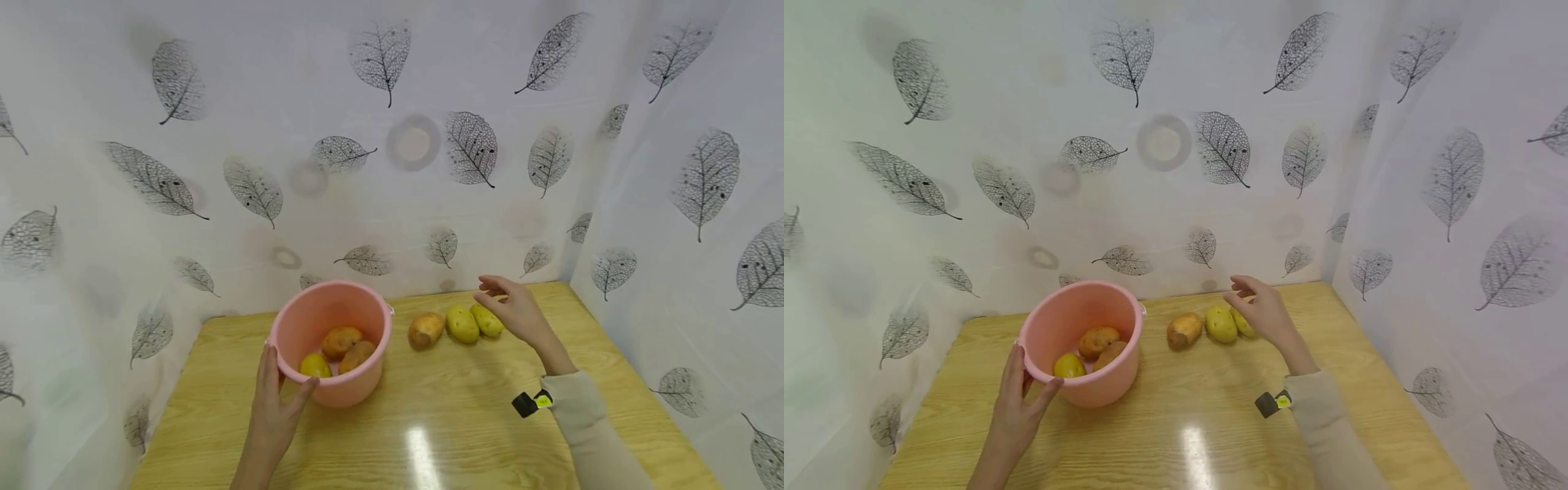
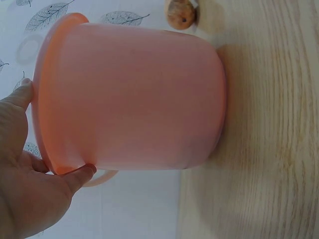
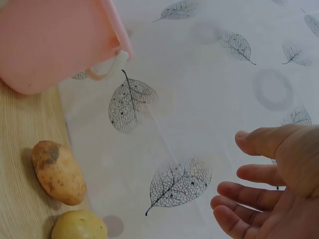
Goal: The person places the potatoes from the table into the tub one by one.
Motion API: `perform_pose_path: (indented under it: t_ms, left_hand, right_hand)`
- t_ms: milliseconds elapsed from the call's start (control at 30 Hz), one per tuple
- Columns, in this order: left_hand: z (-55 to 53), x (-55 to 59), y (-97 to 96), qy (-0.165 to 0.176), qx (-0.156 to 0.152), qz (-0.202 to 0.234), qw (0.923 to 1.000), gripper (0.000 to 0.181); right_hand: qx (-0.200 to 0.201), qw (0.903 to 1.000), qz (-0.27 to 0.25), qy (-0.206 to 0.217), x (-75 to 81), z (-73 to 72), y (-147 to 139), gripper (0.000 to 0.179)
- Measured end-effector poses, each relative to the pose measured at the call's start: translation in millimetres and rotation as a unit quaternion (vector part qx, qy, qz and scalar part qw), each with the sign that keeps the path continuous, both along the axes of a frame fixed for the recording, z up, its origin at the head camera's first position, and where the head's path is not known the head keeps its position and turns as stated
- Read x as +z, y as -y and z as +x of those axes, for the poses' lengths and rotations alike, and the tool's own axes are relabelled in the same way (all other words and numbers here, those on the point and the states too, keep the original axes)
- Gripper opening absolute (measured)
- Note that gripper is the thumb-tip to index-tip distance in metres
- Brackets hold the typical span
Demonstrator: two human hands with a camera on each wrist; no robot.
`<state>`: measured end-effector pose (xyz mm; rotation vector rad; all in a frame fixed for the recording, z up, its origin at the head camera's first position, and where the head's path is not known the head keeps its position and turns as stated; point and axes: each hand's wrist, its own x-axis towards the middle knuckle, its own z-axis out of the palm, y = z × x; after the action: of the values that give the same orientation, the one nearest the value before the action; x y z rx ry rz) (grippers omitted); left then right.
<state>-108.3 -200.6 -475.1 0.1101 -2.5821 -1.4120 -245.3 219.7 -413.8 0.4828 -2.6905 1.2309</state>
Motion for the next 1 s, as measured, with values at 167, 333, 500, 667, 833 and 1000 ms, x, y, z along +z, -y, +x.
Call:
perform_pose_path:
  t_ms: [167,333,500,667,833,1000]
  left_hand:
    - [0.5,0.8,-0.6,0.005,-0.003,0.004,1.0000,0.102]
    - [1.0,1.3,-0.2,0.015,-0.002,0.001,0.9999,0.103]
    - [-0.3,0.5,-0.1,0.011,0.000,-0.002,0.9999,0.103]
    - [-0.7,0.9,0.1,0.007,-0.002,0.002,1.0000,0.103]
    - [-0.5,1.5,0.3,0.011,-0.004,0.004,0.9999,0.103]
    - [-0.9,0.6,0.6,0.010,-0.004,0.006,0.9999,0.103]
  right_hand:
    - [-0.010,1.0000,0.000,0.001,-3.1,0.8,-10,0.047]
    - [-0.018,0.9998,0.006,0.006,-6.8,1.6,-16,0.047]
    - [-0.021,0.9997,0.004,0.009,-9.3,1.4,-19,0.048]
    - [-0.019,0.9998,-0.001,0.003,-13.8,-0.9,-19,0.047]
    - [-0.022,0.9998,0.004,0.002,-23.8,-4.6,-17,0.047]
    - [-0.022,0.9997,0.014,0.002,-38.1,-8.5,-12,0.046]
